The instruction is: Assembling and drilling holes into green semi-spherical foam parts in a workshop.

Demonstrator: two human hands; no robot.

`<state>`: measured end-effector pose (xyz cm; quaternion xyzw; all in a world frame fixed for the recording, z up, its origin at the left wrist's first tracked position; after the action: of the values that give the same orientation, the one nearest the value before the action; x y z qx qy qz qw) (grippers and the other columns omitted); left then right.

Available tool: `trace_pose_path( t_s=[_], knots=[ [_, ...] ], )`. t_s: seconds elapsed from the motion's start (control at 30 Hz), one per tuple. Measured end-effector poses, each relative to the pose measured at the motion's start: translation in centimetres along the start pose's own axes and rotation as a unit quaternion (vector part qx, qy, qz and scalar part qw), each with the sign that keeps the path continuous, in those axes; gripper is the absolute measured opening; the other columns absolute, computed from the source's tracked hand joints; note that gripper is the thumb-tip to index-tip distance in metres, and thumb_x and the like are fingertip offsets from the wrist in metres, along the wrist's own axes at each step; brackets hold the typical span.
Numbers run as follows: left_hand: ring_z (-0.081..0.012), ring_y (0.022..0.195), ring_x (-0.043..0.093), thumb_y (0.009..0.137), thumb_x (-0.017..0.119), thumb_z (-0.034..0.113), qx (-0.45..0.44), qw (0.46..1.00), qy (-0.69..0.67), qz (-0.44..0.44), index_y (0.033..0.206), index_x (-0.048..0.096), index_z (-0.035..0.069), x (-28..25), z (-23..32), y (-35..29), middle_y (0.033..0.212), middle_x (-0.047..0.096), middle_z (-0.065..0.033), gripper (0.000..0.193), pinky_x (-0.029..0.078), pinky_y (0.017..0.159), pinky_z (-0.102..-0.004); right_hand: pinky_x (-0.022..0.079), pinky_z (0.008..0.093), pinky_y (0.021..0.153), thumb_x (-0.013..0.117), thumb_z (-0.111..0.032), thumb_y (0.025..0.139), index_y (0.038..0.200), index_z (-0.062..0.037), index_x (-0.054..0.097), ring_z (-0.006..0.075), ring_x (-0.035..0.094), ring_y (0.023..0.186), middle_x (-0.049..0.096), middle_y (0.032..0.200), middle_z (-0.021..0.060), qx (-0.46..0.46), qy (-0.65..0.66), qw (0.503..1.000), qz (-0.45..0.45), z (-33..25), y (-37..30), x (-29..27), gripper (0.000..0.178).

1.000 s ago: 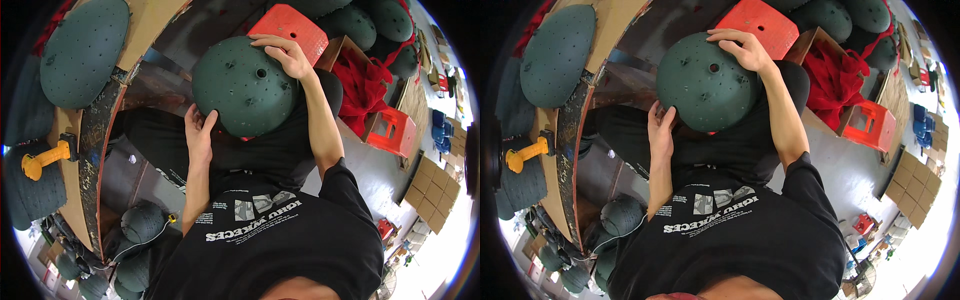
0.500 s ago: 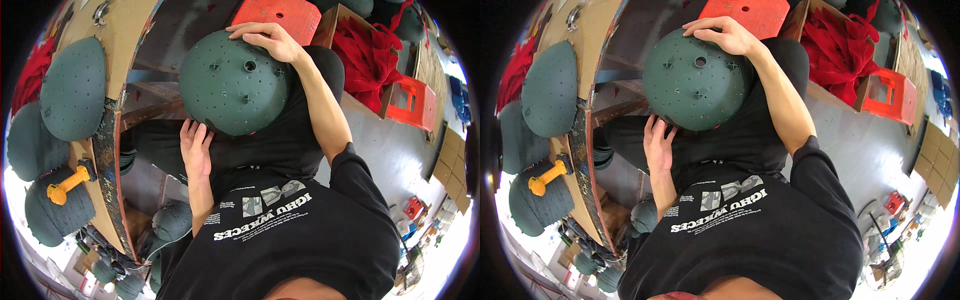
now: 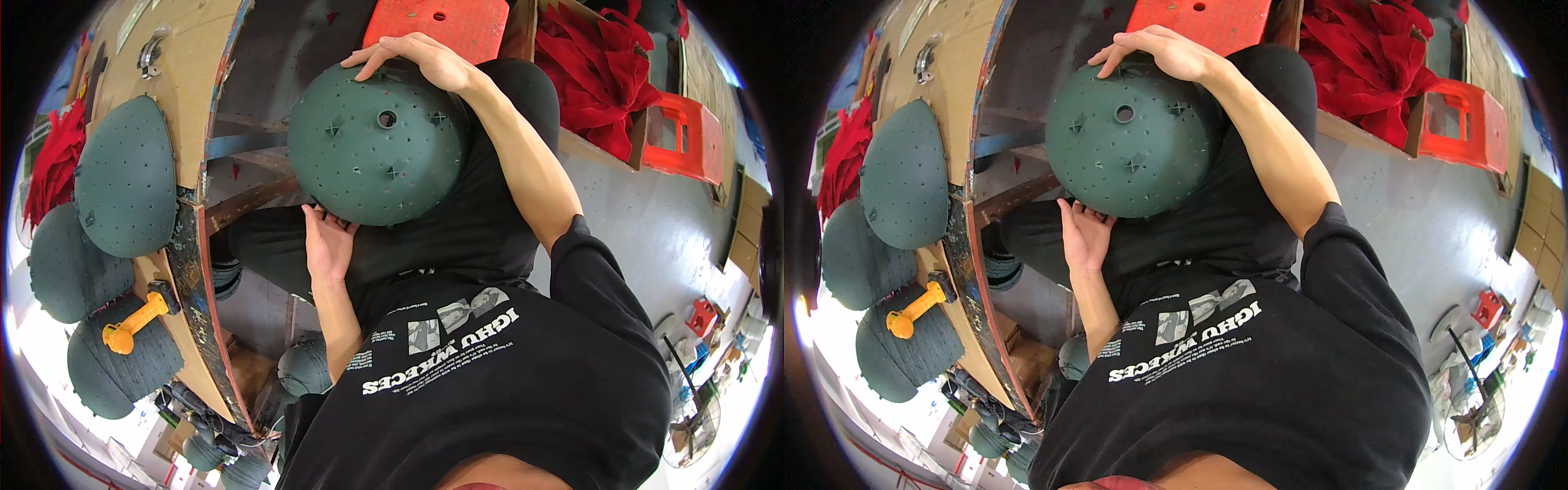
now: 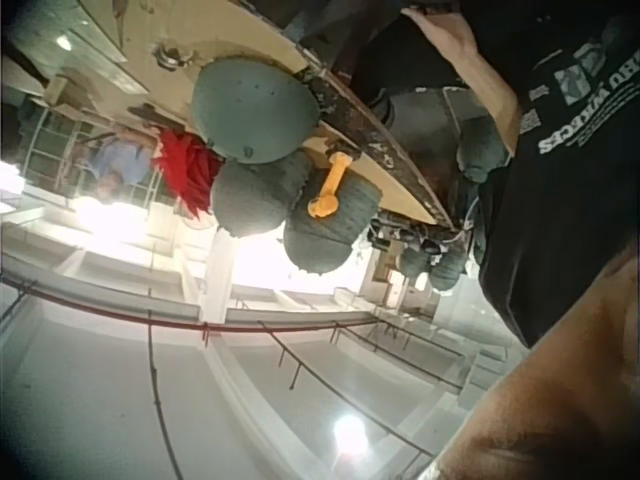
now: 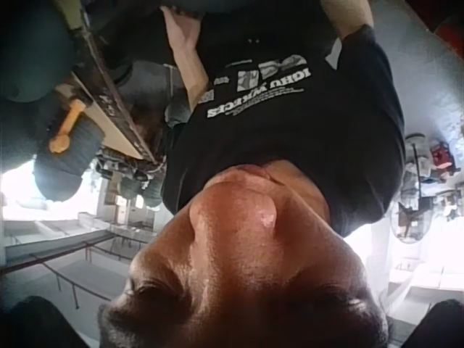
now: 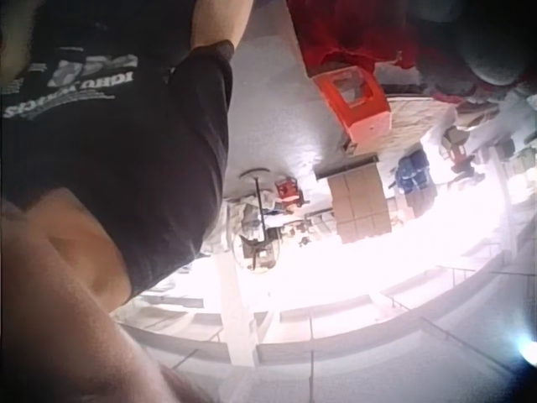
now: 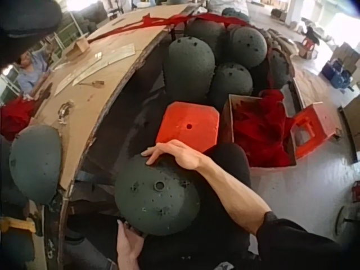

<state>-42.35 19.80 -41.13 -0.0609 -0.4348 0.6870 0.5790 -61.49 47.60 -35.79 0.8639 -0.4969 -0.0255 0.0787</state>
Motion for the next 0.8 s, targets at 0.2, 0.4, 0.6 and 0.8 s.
trace_pose_path(
  t_s=[0.2, 0.4, 0.6, 0.8],
  knots=[
    [-0.0269, 0.132, 0.041, 0.098, 0.045, 0.063, 0.002, 1.000, 0.003, 0.013, 0.145, 0.038, 0.007, 0.6, -0.3, 1.3, 0.142, 0.046, -0.0098, 0.073, 0.030, 0.112, -0.0481, 0.033, 0.0386, 0.115, 0.025, -0.029, 0.105, 0.106, 0.0043, 0.073, 0.0312, 0.054, 0.127, 0.063, 0.131, 0.0185, 0.000, -0.016, 1.000, 0.015, 0.5, -0.1, 0.0, 0.058],
    [-0.0272, 0.132, 0.042, 0.099, 0.046, 0.059, -0.020, 1.000, 0.017, 0.014, 0.144, 0.042, 0.010, 0.6, -0.5, 2.1, 0.144, 0.046, -0.0080, 0.067, 0.032, 0.111, -0.0474, 0.036, 0.0380, 0.112, 0.027, -0.028, 0.105, 0.102, 0.0036, 0.074, 0.0301, 0.055, 0.124, 0.065, 0.127, 0.0178, 0.021, 0.002, 0.999, 0.030, 0.8, 0.1, 0.1, 0.056],
    [-0.0264, 0.129, 0.044, 0.100, 0.049, 0.055, -0.044, 0.999, -0.004, 0.024, 0.141, 0.046, 0.012, 0.4, -0.4, 3.0, 0.140, 0.046, -0.0078, 0.059, 0.036, 0.107, -0.0469, 0.038, 0.0368, 0.110, 0.029, -0.024, 0.105, 0.100, 0.0036, 0.073, 0.0296, 0.058, 0.120, 0.066, 0.126, 0.0174, 0.043, -0.006, 0.998, 0.055, 1.6, 0.3, -0.1, 0.053],
    [-0.0303, 0.132, 0.043, 0.097, 0.055, 0.056, -0.045, 0.997, -0.018, 0.052, 0.142, 0.042, 0.004, 0.4, -0.4, 3.6, 0.144, 0.046, -0.0118, 0.070, 0.033, 0.111, -0.0488, 0.039, 0.0365, 0.110, 0.031, -0.019, 0.103, 0.102, 0.0044, 0.072, 0.0273, 0.058, 0.121, 0.067, 0.124, 0.0173, 0.070, -0.045, 0.993, 0.079, 2.5, 0.4, -0.2, 0.048]
  ],
)
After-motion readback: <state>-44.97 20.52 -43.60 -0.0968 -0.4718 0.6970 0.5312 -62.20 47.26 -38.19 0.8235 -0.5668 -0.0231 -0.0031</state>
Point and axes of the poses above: each hand's wrist, its own y-axis towards the middle knuckle, its own x-axis out of the palm, z = x × y, the point moved 4 cm from there along y, towards the middle knuckle
